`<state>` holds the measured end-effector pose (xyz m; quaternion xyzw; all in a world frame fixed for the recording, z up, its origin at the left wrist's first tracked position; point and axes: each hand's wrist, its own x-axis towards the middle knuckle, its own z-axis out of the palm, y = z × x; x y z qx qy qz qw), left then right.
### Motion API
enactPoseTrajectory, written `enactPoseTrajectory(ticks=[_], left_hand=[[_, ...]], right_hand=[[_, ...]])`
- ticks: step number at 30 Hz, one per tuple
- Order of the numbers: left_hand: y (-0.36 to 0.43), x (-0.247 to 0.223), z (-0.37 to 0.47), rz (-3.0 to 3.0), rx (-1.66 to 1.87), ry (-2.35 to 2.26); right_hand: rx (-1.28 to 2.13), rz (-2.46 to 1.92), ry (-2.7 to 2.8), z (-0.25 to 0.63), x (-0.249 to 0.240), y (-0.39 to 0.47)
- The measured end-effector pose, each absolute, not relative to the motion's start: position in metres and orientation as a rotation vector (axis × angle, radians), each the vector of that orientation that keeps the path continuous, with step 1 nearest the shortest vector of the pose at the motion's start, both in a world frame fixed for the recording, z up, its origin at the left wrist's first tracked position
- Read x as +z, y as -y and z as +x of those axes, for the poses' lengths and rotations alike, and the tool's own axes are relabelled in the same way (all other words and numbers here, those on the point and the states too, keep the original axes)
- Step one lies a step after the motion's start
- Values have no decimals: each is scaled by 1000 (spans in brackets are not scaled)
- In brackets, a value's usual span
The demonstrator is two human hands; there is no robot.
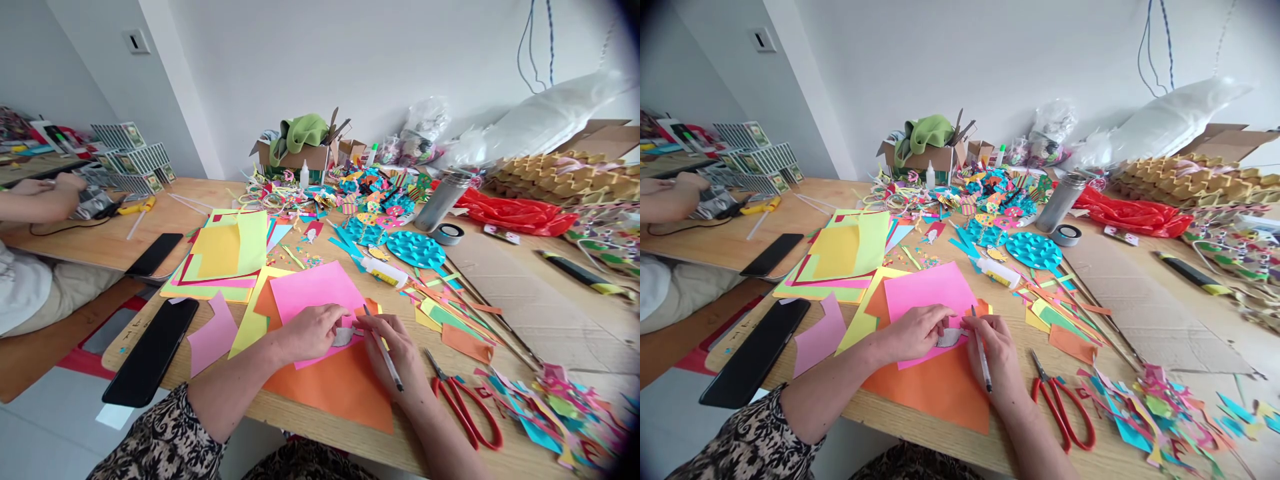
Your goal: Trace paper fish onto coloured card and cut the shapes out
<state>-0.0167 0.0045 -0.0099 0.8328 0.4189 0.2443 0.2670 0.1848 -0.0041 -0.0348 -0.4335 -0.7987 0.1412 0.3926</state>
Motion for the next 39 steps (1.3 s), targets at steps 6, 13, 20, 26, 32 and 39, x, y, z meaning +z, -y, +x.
enactPoseTrajectory(ticks=[6, 13, 20, 26, 32, 39], left_hand=[[-4, -10, -17, 2250, 659, -1134], [-5, -13, -17, 2268, 675, -1125], [-4, -10, -17, 2238, 684, -1127], [-4, -9, -16, 2237, 707, -1119], [-5, -13, -17, 2235, 826, -1075], [-12, -14, -23, 2149, 1000, -1160]], right_hand=[[377, -1054, 2099, 185, -31, 7], [386, -1069, 2138, 186, -33, 7], [400, -1093, 2094, 187, -35, 5], [442, -1172, 2094, 189, -42, 1], [408, -1206, 2117, 190, -45, 0], [394, -1188, 2129, 188, -42, 0]])
